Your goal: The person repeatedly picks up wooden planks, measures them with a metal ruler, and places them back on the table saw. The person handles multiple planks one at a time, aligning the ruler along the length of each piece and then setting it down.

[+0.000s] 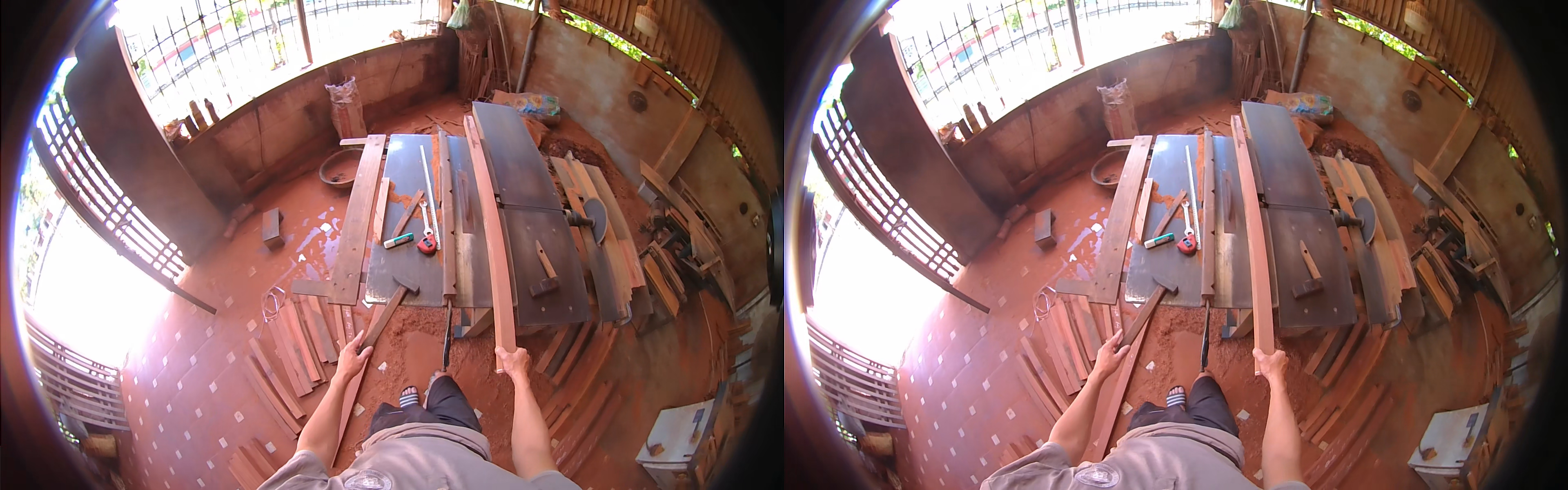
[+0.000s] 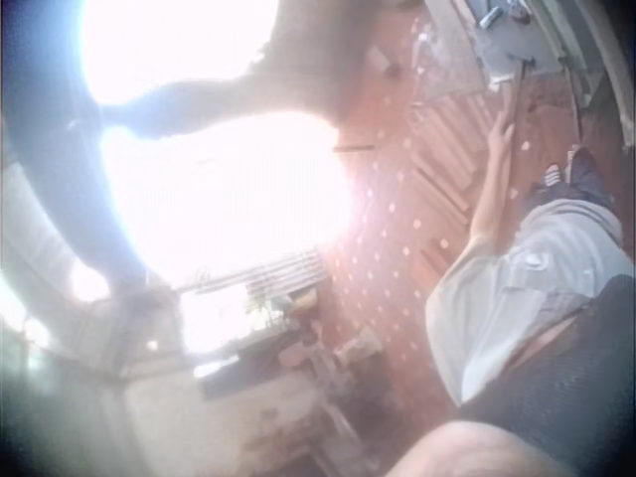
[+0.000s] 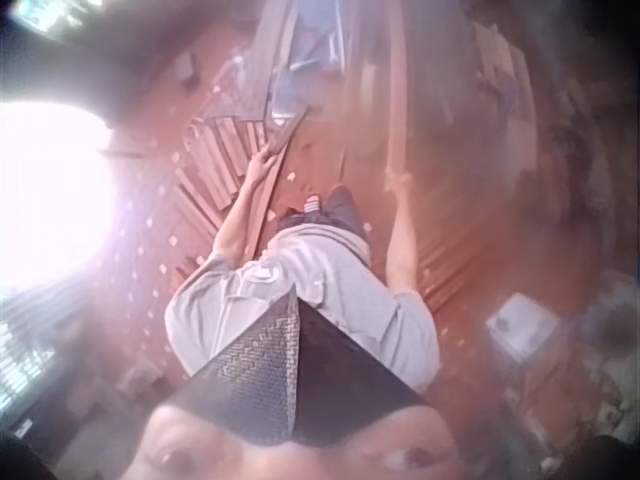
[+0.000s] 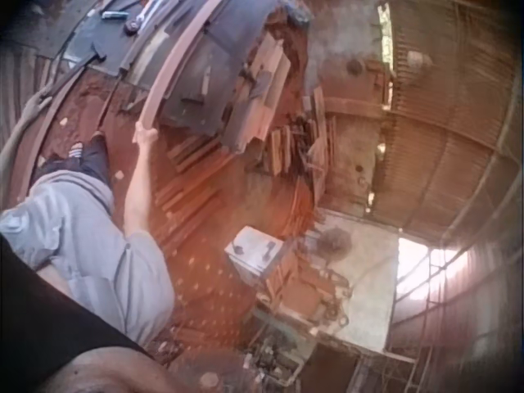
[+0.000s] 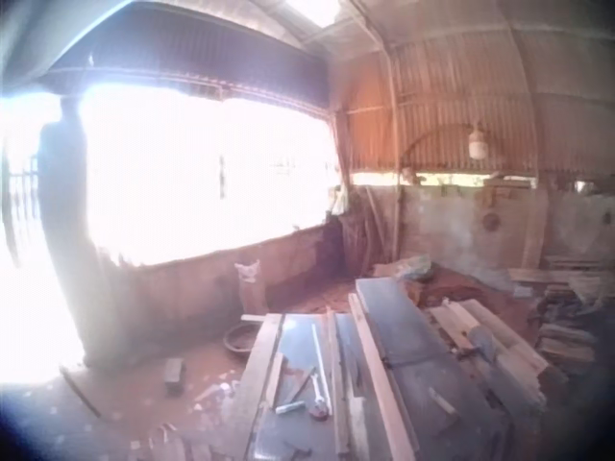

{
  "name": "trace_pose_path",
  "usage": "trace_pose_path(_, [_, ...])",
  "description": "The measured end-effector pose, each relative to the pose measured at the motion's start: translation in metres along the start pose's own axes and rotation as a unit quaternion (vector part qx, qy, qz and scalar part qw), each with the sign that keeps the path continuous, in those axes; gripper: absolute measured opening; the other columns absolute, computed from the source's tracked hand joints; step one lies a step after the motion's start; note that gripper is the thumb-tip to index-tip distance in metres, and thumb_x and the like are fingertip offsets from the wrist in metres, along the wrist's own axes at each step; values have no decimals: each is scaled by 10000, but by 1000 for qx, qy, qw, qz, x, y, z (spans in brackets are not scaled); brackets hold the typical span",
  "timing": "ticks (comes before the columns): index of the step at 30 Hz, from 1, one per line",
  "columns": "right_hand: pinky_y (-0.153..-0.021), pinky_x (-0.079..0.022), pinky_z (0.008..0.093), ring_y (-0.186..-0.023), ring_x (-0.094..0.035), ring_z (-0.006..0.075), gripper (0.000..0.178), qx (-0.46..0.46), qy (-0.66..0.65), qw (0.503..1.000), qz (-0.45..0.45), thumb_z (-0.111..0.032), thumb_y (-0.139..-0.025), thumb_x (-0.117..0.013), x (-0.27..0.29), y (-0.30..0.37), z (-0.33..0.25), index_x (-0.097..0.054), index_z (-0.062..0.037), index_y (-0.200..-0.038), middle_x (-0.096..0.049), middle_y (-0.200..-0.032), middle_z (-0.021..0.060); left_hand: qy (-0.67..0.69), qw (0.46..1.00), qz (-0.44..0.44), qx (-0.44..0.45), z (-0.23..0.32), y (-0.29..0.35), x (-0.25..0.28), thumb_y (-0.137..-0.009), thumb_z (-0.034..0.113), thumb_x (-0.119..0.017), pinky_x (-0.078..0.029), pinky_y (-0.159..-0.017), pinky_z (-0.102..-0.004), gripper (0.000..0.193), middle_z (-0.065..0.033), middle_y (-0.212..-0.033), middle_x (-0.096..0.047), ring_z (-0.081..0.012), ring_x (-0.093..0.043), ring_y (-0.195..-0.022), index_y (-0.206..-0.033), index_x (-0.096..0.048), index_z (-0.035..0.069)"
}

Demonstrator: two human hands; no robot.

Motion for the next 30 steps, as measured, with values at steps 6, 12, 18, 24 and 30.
trace_pose_path(6, [-835, -585, 408, -928, -761, 341, 650, 7, 37, 999, 23, -492, -732, -765, -3, -4, 8, -756, 87, -1028, -766, -976, 243, -13, 999, -35, -9, 17, -35, -11, -889, 331, -776, -529, -986, -423, 810, -227, -1325, -661, -324, -687, -1134, -1577, -405, 119])
trace_pose_path(12, [-557, -651, 444, -770, -750, 302, 572, 27, -16, 999, 20, -349, -770, -802, -22, -36, 39, -713, 159, -1017, -737, -938, 221, 5, 1000, -11, -28, 19, -48, -15, -877, 303, -772, -522, -1013, -453, 783, -229, -1325, -655, -370, -658, -1195, -1568, -427, 176])
trace_pose_path(18, [-748, -604, 443, -856, -751, 341, 545, 17, -45, 999, -1, -322, -780, -798, -25, -8, 16, -716, 144, -1050, -751, -1005, 241, -20, 999, -32, 18, 13, -49, -9, -886, 332, -737, -530, -966, -460, 771, -202, -1226, -693, -370, -673, -1117, -1578, -415, 224])
trace_pose_path(24, [-564, -641, 401, -806, -728, 305, 524, 56, -108, 992, -21, -273, -836, -754, -29, -32, 40, -682, 159, -1124, -721, -1012, 221, 1, 999, -24, 37, 29, -72, -18, -909, 364, -710, -529, -939, -429, 722, -190, -1165, -711, -354, -680, -1067, -1566, -442, 229])
trace_pose_path(30, [-521, -641, 400, -780, -722, 297, 514, 4, -116, 992, -45, -279, -826, -772, -25, -11, 28, -694, 140, -1112, -716, -1011, 204, 5, 999, -41, 9, 42, -111, -54, -947, 416, -673, -495, -1038, -464, 674, -238, -1349, -640, -390, -626, -1231, -1559, -447, 243])
Point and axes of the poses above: each hand's wrist, its own y-axis away from the middle knuckle, its own x-axis out of the back of the hand, z = x × y, the point moved 6 cm from there along -y, towards the middle knuckle
